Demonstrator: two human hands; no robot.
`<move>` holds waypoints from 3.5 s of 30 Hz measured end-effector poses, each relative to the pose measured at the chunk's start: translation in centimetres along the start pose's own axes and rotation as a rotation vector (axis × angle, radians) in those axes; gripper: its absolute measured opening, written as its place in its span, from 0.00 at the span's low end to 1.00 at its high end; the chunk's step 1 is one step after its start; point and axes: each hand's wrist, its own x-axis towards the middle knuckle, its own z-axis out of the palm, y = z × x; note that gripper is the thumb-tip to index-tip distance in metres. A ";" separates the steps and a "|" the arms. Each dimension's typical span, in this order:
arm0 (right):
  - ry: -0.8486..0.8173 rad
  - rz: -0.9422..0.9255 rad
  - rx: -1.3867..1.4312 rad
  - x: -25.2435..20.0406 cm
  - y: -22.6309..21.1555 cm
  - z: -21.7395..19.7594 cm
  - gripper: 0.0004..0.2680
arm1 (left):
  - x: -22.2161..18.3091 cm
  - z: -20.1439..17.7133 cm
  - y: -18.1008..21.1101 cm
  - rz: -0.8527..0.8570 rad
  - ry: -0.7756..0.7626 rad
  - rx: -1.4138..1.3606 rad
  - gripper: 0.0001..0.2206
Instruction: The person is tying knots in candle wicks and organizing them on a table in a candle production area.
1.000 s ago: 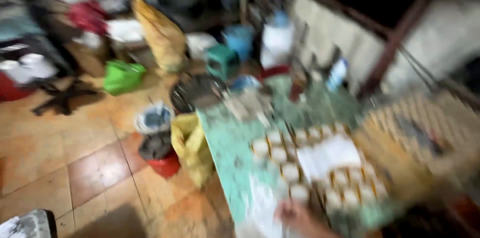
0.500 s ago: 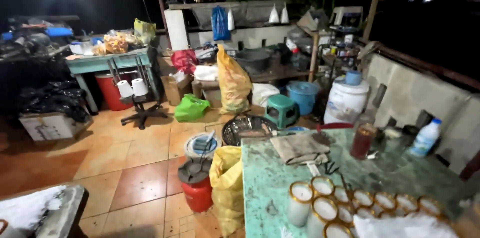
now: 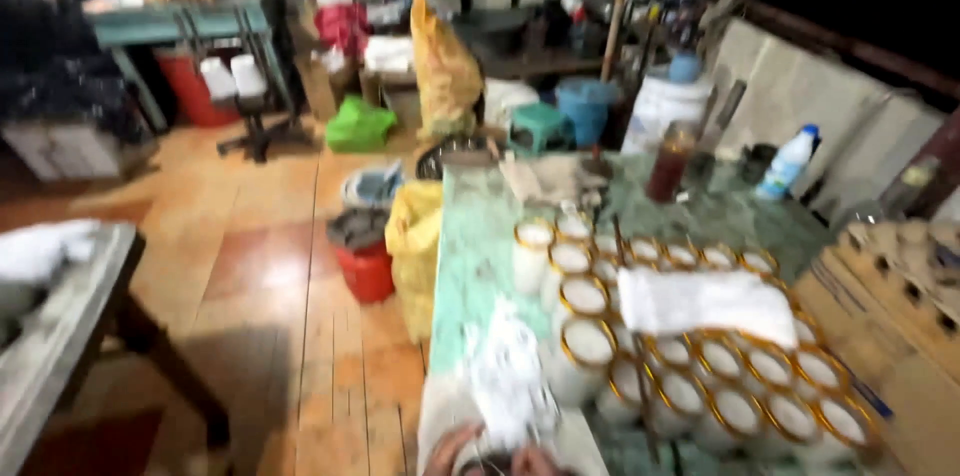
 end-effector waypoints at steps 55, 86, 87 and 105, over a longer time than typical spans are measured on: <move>-0.033 0.530 0.591 11.3 -26.4 -24.7 0.05 | -0.3 -3.9 4.9 -0.337 -0.201 0.764 0.05; -0.022 -0.123 0.341 18.3 -32.5 -21.6 0.02 | 13.1 -1.2 13.7 -0.577 0.263 -0.496 0.12; 0.027 -0.079 0.421 18.1 -32.4 -21.0 0.02 | 13.1 -1.3 13.4 -0.561 0.267 -0.440 0.11; -0.699 0.990 1.600 18.5 -28.2 -17.2 0.05 | 13.2 -2.4 16.5 -0.173 -0.027 -0.049 0.02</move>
